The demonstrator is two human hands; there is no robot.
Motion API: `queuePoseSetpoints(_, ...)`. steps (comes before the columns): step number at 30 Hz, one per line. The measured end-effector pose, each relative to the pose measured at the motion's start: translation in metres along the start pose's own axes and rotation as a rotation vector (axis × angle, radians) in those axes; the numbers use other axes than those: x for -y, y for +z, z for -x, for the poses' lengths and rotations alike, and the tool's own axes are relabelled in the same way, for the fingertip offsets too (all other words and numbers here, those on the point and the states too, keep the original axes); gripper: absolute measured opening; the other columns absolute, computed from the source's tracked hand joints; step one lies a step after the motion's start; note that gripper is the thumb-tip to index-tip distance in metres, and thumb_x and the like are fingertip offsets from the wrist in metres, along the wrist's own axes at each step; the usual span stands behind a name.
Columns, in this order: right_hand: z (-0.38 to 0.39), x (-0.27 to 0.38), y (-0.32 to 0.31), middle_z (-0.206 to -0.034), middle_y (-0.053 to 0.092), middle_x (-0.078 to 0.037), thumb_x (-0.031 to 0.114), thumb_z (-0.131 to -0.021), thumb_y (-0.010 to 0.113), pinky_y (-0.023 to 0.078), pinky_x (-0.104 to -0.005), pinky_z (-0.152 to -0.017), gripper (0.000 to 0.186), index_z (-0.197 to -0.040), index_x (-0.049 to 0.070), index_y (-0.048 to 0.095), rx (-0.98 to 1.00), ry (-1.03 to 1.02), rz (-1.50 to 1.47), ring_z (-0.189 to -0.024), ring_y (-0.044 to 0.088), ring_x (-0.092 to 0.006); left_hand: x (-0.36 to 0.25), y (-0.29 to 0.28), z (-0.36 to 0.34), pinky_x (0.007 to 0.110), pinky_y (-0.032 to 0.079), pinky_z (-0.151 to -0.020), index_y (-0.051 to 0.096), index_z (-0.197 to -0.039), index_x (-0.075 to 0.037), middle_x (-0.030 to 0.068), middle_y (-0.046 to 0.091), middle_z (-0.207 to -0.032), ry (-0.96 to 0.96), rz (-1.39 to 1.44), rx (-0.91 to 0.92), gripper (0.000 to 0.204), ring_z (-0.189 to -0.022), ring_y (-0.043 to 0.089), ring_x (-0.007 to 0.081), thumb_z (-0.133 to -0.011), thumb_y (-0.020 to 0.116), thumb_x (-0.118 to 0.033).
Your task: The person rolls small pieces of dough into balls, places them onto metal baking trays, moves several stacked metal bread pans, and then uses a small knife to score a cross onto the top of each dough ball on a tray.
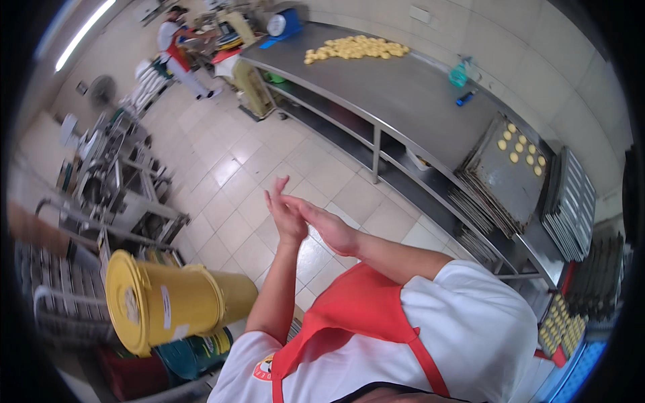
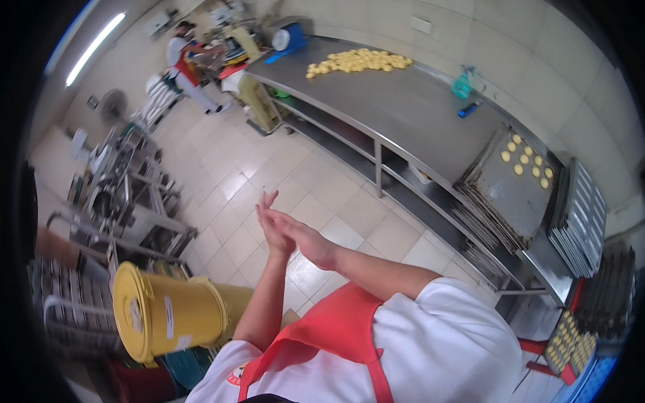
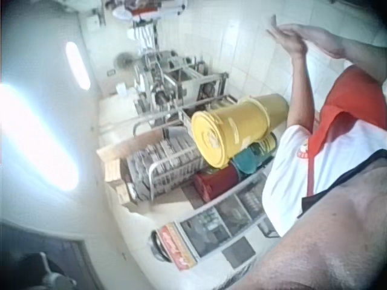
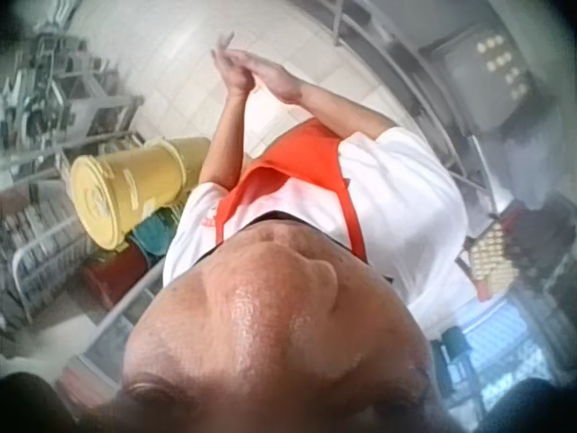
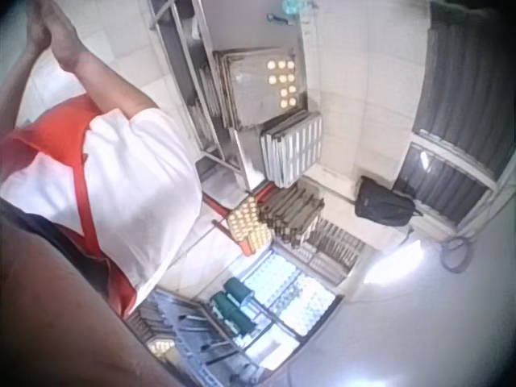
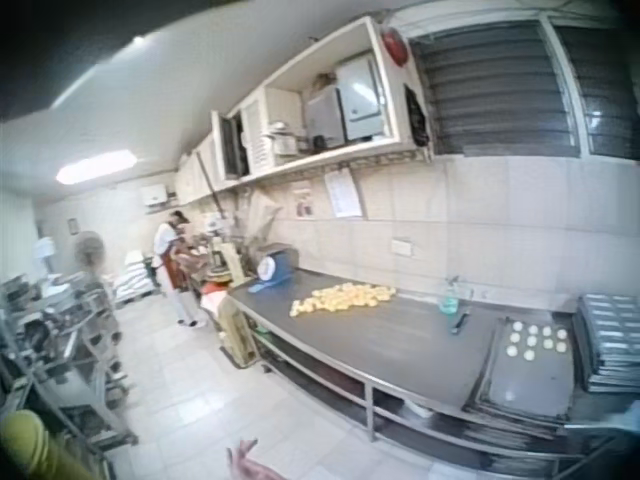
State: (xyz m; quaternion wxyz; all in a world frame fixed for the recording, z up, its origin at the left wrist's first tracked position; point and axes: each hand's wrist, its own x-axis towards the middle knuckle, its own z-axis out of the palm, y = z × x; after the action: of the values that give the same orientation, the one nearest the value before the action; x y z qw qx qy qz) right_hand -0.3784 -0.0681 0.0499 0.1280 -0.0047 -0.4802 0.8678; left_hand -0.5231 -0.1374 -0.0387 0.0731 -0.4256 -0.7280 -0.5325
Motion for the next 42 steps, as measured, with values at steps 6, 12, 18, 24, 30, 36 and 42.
queuePoseSetpoints(6,-0.075,0.059,-0.158,-0.161,0.056,-0.014,0.055,-0.109,0.047,0.021,-0.0555,-0.131,0.061,-0.154,0.015,0.061,-0.002,-0.730,1.363,-0.155,0.045,-0.0370,-0.010,0.157,-0.106,0.050,0.020,-0.133,0.037,-0.166,0.000,0.0196,0.041,-0.171,-0.637,1.444,0.521,0.107,-0.157,0.041,0.0343,-0.103,0.029,-0.085)
queuePoseSetpoints(12,-0.122,0.053,-0.397,-0.171,0.044,-0.016,0.066,-0.112,0.038,0.024,-0.0453,-0.132,0.079,-0.162,0.006,0.051,-0.875,-0.120,0.666,-0.158,0.039,-0.0331,-0.035,0.213,-0.214,0.054,0.018,-0.133,0.041,-0.166,-0.002,0.0182,0.041,-0.173,-0.247,1.055,0.834,0.097,-0.162,0.035,0.0361,-0.107,0.029,-0.077)
queuePoseSetpoints(18,-0.266,0.089,-0.367,-0.168,0.047,-0.018,0.068,-0.114,0.033,0.038,-0.0420,-0.125,0.085,-0.167,0.002,0.037,-0.508,-0.190,-0.033,-0.153,0.048,-0.0265,0.208,0.403,-0.364,0.067,0.025,-0.126,0.065,-0.149,-0.010,0.0196,0.052,-0.162,0.265,-0.095,0.487,0.058,-0.156,0.041,0.0424,-0.106,0.056,-0.049)
queuePoseSetpoints(24,-0.278,0.201,-0.458,-0.138,0.071,-0.016,0.023,-0.105,0.072,0.055,-0.0396,-0.105,0.041,-0.141,0.004,0.067,-0.861,0.052,1.003,-0.122,0.071,-0.0273,0.345,0.488,-0.606,0.050,0.052,-0.111,0.072,-0.135,-0.014,0.0202,0.065,-0.136,-0.068,-0.339,0.345,0.043,-0.136,0.057,0.0428,-0.094,0.075,-0.025)
queuePoseSetpoints(30,-0.299,0.170,-0.512,-0.128,0.075,-0.013,0.018,-0.104,0.072,0.057,-0.0384,-0.098,0.033,-0.134,0.005,0.070,-1.243,0.251,0.932,-0.112,0.074,-0.0238,0.426,0.500,-0.758,0.044,0.059,-0.104,0.082,-0.118,-0.011,0.0202,0.075,-0.123,-0.212,-0.502,0.631,0.043,-0.114,0.073,0.0361,-0.080,0.083,-0.031)
queuePoseSetpoints(36,-0.355,0.146,-0.490,-0.119,0.075,-0.007,0.022,-0.112,0.063,0.056,-0.0330,-0.093,0.030,-0.135,0.004,0.070,-1.353,-0.102,0.615,-0.104,0.070,-0.0176,0.294,0.500,-0.695,0.035,0.056,-0.070,0.075,-0.112,-0.008,0.0032,0.071,-0.086,-0.352,0.390,0.973,0.032,-0.076,0.066,0.0151,-0.083,0.082,-0.019)
queuePoseSetpoints(42,-0.293,0.156,-0.533,-0.113,0.068,-0.008,0.020,-0.114,0.057,0.056,-0.0347,-0.089,0.025,-0.127,0.003,0.070,-1.473,0.062,0.709,-0.098,0.066,-0.0184,0.159,0.472,-0.555,0.037,0.053,-0.081,0.066,-0.110,-0.007,0.0096,0.059,-0.116,-0.181,0.771,1.437,0.030,-0.103,0.063,0.0220,-0.086,0.083,-0.012)
